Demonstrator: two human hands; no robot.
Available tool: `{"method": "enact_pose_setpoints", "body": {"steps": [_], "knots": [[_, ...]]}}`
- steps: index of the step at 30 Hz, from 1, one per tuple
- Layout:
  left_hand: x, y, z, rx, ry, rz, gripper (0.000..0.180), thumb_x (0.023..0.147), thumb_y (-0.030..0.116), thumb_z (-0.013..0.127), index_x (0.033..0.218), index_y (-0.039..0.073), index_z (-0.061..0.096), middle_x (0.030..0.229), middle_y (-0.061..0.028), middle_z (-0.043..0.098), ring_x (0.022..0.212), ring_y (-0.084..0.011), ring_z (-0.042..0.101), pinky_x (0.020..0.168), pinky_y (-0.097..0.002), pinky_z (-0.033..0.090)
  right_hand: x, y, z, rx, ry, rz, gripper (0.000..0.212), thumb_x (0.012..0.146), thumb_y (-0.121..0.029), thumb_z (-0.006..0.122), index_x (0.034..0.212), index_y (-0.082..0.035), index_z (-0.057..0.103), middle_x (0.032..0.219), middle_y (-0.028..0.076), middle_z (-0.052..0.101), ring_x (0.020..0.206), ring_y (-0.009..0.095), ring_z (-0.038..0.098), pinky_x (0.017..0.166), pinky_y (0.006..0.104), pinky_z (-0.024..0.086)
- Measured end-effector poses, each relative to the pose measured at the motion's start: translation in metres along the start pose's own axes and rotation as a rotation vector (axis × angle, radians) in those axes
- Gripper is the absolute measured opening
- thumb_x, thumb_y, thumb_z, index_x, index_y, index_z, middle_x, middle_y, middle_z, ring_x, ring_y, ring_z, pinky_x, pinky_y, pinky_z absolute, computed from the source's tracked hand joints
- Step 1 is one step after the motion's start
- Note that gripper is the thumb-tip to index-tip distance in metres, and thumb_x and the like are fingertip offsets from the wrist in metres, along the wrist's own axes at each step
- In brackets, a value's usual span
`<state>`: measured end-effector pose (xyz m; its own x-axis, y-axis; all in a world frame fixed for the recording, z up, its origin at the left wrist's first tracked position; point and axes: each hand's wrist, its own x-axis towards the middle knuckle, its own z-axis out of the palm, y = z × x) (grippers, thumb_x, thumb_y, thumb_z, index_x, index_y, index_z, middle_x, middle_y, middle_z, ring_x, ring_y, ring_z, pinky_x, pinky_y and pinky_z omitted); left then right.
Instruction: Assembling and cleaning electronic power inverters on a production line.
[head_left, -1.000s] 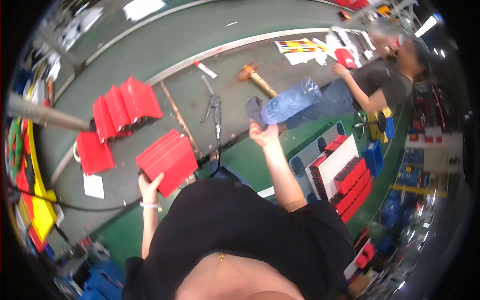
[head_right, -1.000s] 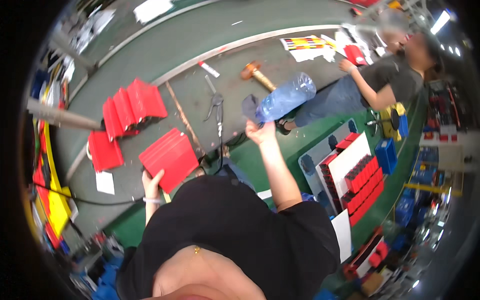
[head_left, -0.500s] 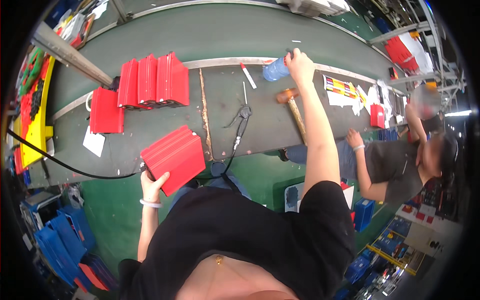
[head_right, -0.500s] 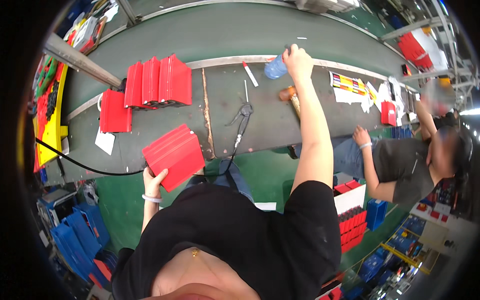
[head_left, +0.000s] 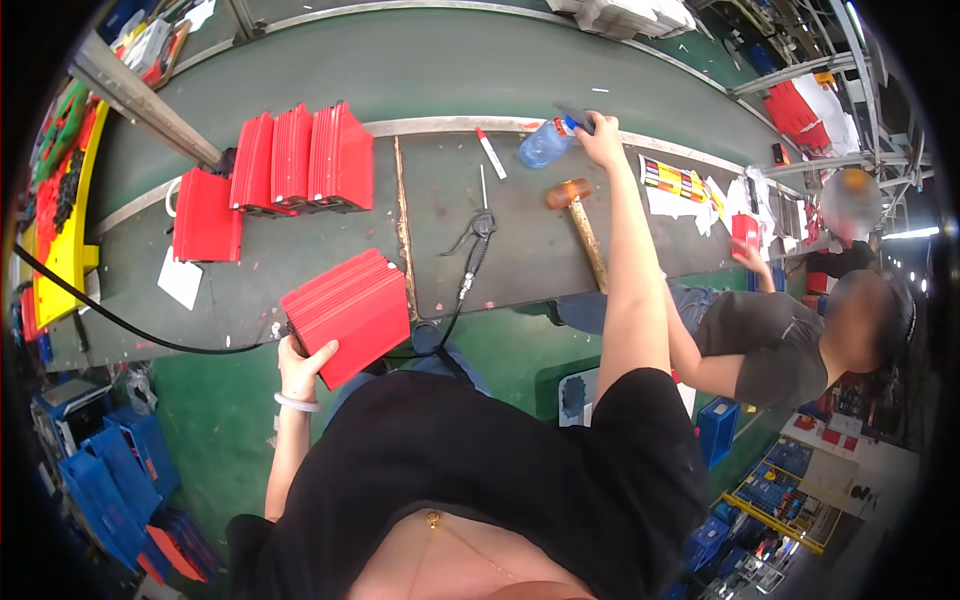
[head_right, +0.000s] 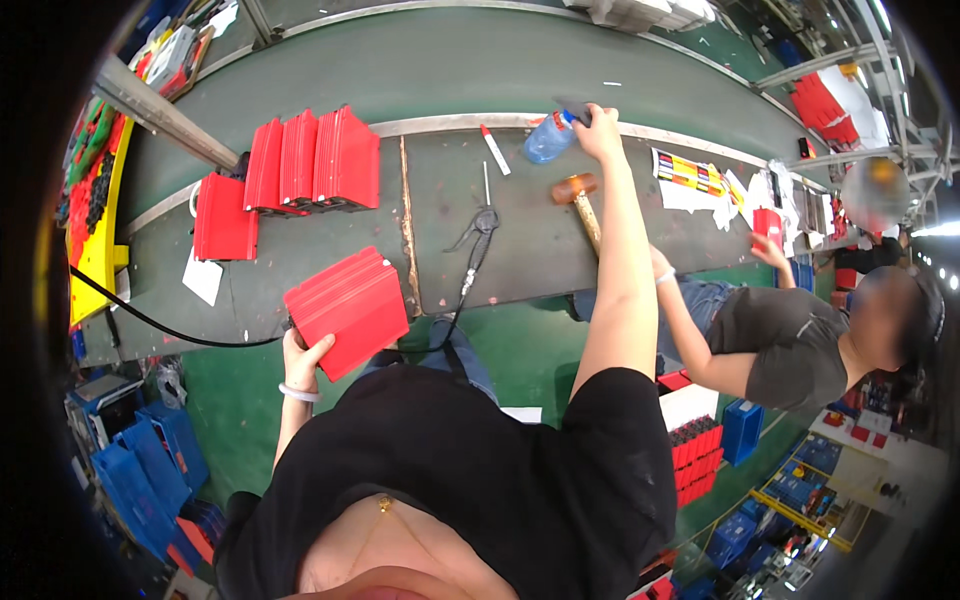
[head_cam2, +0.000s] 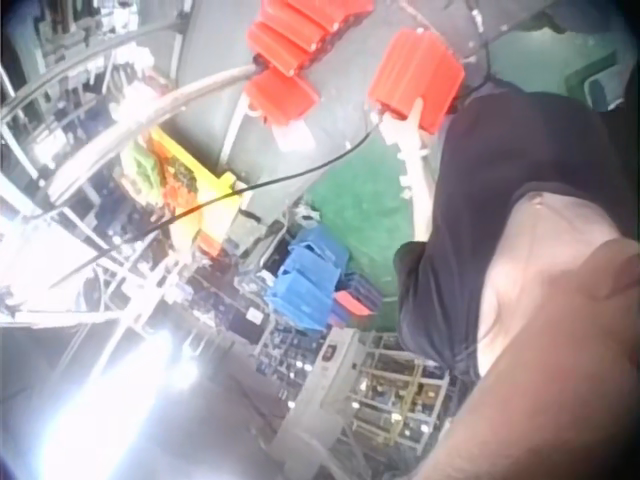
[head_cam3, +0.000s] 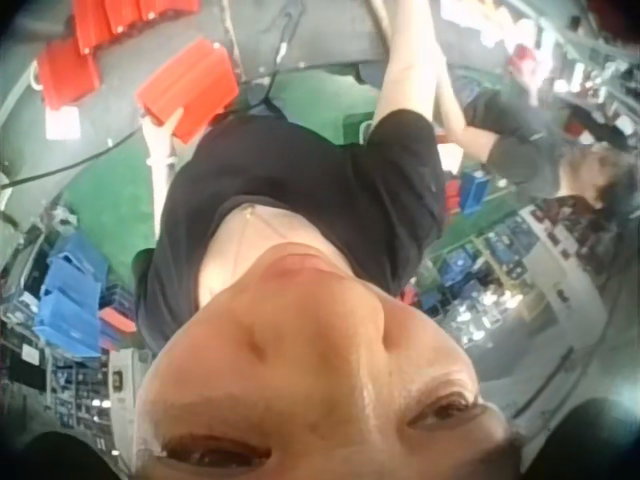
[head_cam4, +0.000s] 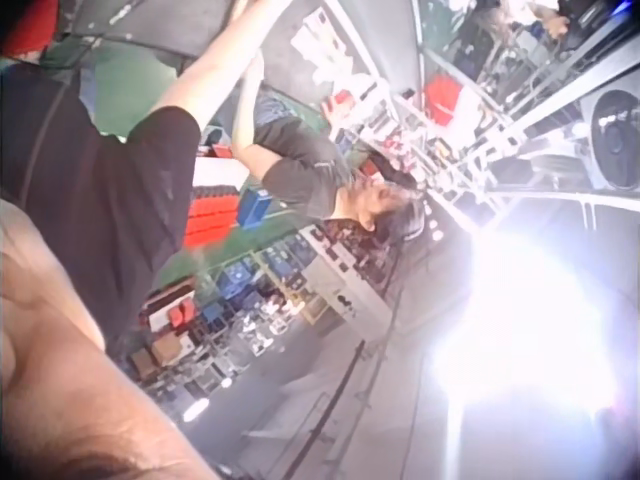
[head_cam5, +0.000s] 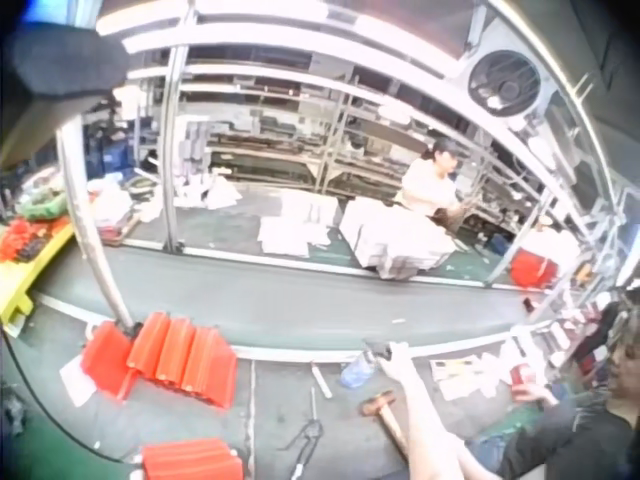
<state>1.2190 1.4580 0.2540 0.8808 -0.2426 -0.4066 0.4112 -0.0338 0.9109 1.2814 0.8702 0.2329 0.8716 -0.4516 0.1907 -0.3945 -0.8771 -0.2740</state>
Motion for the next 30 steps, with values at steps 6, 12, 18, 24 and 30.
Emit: {"method": "enact_pose_setpoints", "body": {"steps": [6,12,18,24,30], "knots": [[-0.001,-0.007,-0.011,0.029,-0.079,-0.046,0.047,0.069,0.002,0.074,0.111,-0.006,0.053,0.101,-0.0129,0.063,0.09,-0.0182,0.062,0.083,-0.0305,0.048,-0.054,-0.05,-0.034,1.329,0.079,0.462,0.03,0.086,-0.007,0.057,0.113,0.001,0.049,0.094,0.016,0.061,0.08,0.025,0.063,0.067,0.0314,0.053],[-0.002,0.008,-0.006,-0.045,-0.175,-0.007,0.044,0.07,0.0,0.073,0.11,-0.007,0.055,0.102,-0.0129,0.064,0.091,-0.0171,0.062,0.084,-0.0304,0.049,-0.151,-0.1,-0.033,2.232,-0.362,0.555,0.028,0.095,-0.018,0.048,0.115,0.0,0.053,0.11,0.017,0.06,0.091,0.022,0.062,0.074,0.0295,0.054],[-0.005,0.008,-0.01,-0.077,-0.276,0.048,0.049,0.069,0.004,0.073,0.114,-0.006,0.055,0.107,-0.012,0.063,0.097,-0.0179,0.06,0.089,-0.032,0.046,-0.199,-0.16,-0.027,2.24,-0.52,0.474,0.032,0.097,-0.026,0.043,0.118,-0.006,0.054,0.111,0.012,0.06,0.09,0.02,0.059,0.071,0.027,0.05],[-0.008,0.011,-0.017,-0.072,-0.397,-0.03,0.059,0.069,0.001,0.075,0.121,-0.004,0.048,0.113,-0.0096,0.059,0.102,-0.0162,0.057,0.092,-0.0318,0.045,-0.211,-0.202,-0.05,1.825,-0.417,0.404,0.019,0.087,-0.008,0.06,0.105,-0.001,0.059,0.1,0.009,0.063,0.08,0.016,0.059,0.067,0.0235,0.048],[-0.017,0.017,-0.014,-0.138,-0.408,0.153,0.07,0.066,0.0,0.077,0.127,0.0,0.042,0.122,-0.0085,0.052,0.114,-0.0167,0.049,0.101,-0.0327,0.038,-0.204,-0.235,-0.071,0.346,0.269,-0.282,0.015,0.075,-0.005,0.071,0.087,0.0,0.063,0.087,0.006,0.062,0.082,0.018,0.057,0.077,0.0278,0.045]]}}
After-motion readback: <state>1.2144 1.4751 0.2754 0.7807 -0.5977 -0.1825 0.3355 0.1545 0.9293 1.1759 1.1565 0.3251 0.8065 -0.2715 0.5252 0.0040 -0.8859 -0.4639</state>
